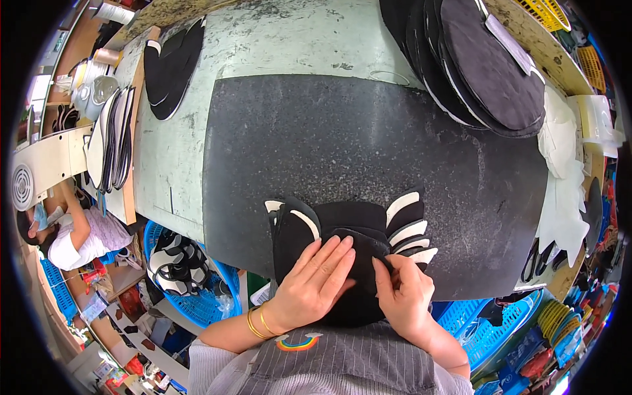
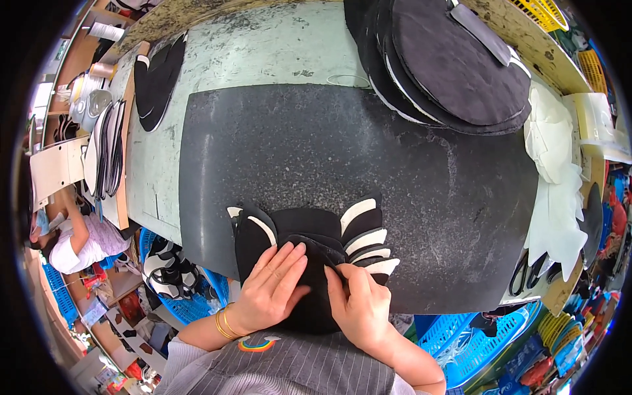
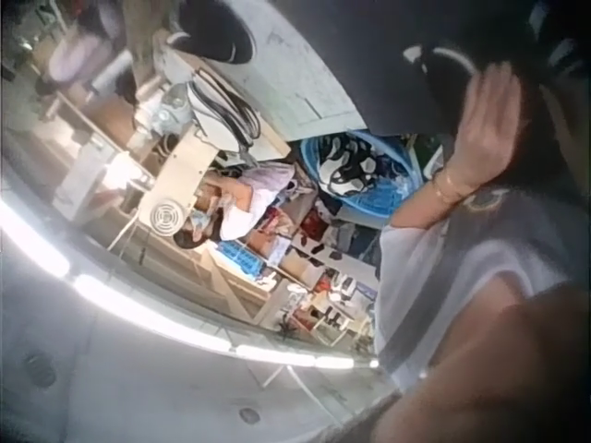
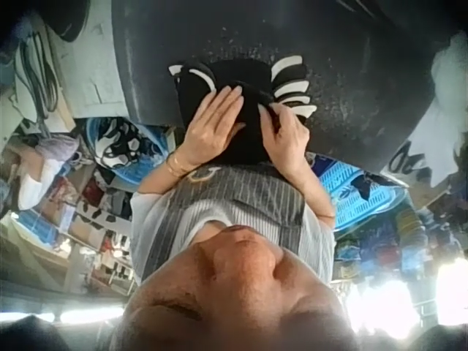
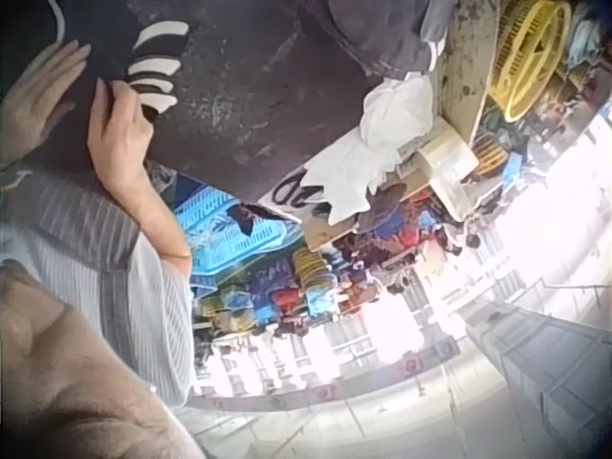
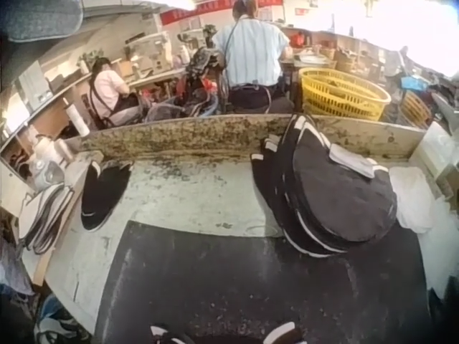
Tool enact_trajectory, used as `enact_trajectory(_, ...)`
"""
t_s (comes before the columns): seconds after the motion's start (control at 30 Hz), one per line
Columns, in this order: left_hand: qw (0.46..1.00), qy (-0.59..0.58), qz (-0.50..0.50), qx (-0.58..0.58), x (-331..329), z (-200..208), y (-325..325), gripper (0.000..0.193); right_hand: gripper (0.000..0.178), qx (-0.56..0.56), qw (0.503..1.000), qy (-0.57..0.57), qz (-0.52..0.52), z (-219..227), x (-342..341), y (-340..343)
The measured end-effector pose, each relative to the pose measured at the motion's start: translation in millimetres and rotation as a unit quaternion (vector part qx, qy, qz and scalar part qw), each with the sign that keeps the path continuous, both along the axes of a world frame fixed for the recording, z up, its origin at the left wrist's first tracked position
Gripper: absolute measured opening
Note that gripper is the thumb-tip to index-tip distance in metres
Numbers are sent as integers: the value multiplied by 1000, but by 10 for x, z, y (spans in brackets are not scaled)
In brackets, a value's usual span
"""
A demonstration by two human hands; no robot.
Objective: The worker is manually assembling, inspecting, and marking various components of shoe uppers at a factory workstation.
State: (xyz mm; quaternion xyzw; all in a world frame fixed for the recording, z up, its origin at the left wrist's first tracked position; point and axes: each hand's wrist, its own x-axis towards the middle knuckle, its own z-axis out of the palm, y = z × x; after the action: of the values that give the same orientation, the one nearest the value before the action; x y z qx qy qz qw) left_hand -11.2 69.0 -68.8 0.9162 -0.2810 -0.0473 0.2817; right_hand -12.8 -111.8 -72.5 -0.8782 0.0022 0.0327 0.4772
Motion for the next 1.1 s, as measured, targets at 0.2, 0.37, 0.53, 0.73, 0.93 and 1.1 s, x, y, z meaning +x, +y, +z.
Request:
enact_trajectory(0.2,999,27,-20,35,9,60,-39,81,14,8,999,36,-20,21,8,1)
enact_trajectory(0.37,994,74,-18,81,2,104,-62,88,14,-77,996,-36,18,18,-8,-28)
enact_trajectory(0.53,996,54,-24,73,-21,68,-61,93,14,-62,997,-35,1,-14,-38,-41)
enact_trajectory(0.73,994,67,-18,79,5,75,-78,83,15,-78,997,-13,-2,-10,-16,-34)
enact_trajectory(0.93,997,65,34,2,39,46,-13,69,18,-159,987,-32,24,20,38,18)
enact_trajectory(1.1,962,98,183,-178,189,58,9,67,27,-130,990,-54,-22,62,19,-67)
